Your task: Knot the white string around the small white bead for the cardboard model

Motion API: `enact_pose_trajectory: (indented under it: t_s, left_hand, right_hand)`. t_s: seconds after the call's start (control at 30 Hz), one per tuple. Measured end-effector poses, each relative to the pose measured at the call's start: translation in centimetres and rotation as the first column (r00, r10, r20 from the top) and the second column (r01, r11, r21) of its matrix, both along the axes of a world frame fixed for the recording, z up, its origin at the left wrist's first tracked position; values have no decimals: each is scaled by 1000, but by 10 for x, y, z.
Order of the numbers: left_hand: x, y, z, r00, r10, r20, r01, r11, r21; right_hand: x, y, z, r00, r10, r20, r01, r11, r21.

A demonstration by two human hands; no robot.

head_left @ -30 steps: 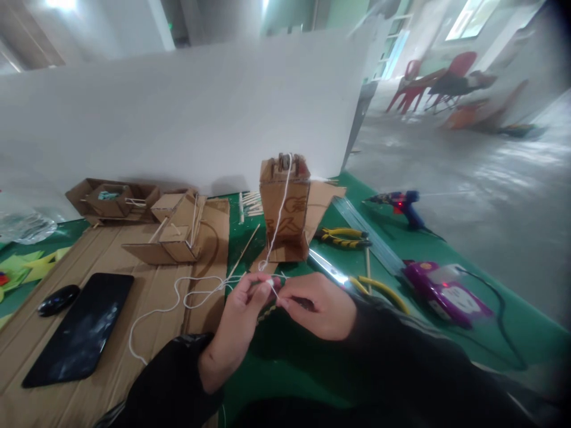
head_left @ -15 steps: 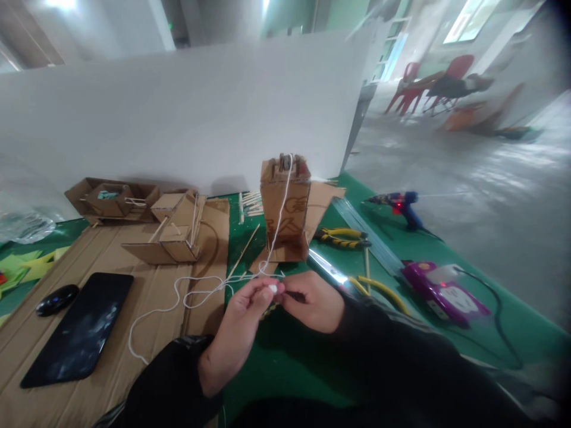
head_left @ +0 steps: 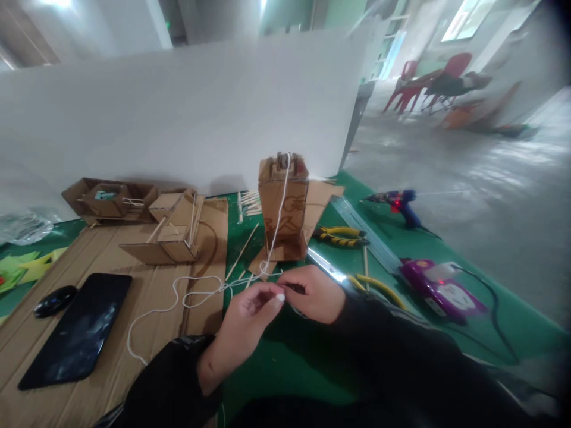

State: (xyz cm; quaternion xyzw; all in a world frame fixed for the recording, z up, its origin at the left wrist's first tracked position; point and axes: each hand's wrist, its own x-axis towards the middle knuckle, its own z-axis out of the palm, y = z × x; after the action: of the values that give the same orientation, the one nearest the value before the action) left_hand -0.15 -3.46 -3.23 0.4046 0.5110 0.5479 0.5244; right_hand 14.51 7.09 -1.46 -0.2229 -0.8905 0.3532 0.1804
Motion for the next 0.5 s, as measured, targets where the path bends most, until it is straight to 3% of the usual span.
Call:
enact_pose_trajectory:
  t_s: [0.33, 0.5]
  left_hand:
    - [1, 0, -3, 995, 35, -97, -36, 999, -11]
    - [-1, -1, -2, 961, 32, -273, -25, 999, 27]
  right_hand:
    - [-1, -1, -2, 999, 14, 41, -15, 999, 34]
    - [-1, 0, -2, 998, 3, 60, -8, 996, 94]
